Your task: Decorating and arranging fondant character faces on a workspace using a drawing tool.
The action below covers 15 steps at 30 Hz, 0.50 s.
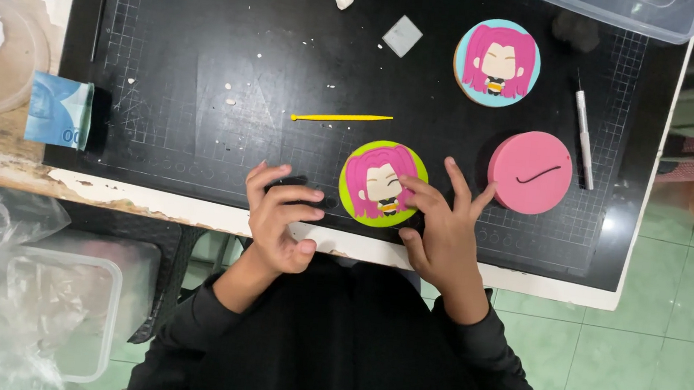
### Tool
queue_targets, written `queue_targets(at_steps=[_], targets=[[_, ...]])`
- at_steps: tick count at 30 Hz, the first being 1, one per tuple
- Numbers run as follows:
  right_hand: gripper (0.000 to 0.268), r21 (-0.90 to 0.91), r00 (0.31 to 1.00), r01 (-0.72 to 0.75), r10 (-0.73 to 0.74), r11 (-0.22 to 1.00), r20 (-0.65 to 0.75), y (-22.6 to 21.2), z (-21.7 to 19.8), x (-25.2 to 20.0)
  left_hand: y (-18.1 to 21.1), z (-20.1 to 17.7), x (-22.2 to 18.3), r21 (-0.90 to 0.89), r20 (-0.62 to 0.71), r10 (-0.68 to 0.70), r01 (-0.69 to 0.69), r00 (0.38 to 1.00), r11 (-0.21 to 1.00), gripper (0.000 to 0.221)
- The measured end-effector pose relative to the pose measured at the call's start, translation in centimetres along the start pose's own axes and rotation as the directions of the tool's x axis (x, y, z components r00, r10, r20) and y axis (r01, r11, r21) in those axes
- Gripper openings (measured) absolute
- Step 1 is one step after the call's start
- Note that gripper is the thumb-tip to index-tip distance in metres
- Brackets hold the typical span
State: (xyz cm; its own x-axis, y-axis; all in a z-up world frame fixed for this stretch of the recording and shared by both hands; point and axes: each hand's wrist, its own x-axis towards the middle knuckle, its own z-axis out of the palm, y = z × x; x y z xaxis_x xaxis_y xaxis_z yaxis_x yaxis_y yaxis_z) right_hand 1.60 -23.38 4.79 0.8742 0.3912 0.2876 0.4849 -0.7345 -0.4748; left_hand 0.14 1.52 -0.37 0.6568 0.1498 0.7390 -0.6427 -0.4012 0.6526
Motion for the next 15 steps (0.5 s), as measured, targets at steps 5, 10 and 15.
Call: queue_targets(at_steps=[5,10,15], targets=[[0.056,0.009,1.000,0.002,-0.002,1.000,-0.015,0.0,0.0,0.1,0.0,-0.1,0.1,-0.006,0.001,-0.009,0.009,1.000,1.000,0.052],[0.053,0.075,0.993,0.013,-0.005,0.997,-0.115,0.7,0.4,-0.7,-0.5,-0.2,-0.6,-0.021,-0.002,-0.009,0.009,1.000,1.000,0.054],[0.033,0.218,0.897,0.174,-0.064,0.960,-0.438,1.8,0.3,-2.5,-1.3,-0.8,-1.0,0.016,0.059,0.038,-0.039,0.998,0.999,0.058]])
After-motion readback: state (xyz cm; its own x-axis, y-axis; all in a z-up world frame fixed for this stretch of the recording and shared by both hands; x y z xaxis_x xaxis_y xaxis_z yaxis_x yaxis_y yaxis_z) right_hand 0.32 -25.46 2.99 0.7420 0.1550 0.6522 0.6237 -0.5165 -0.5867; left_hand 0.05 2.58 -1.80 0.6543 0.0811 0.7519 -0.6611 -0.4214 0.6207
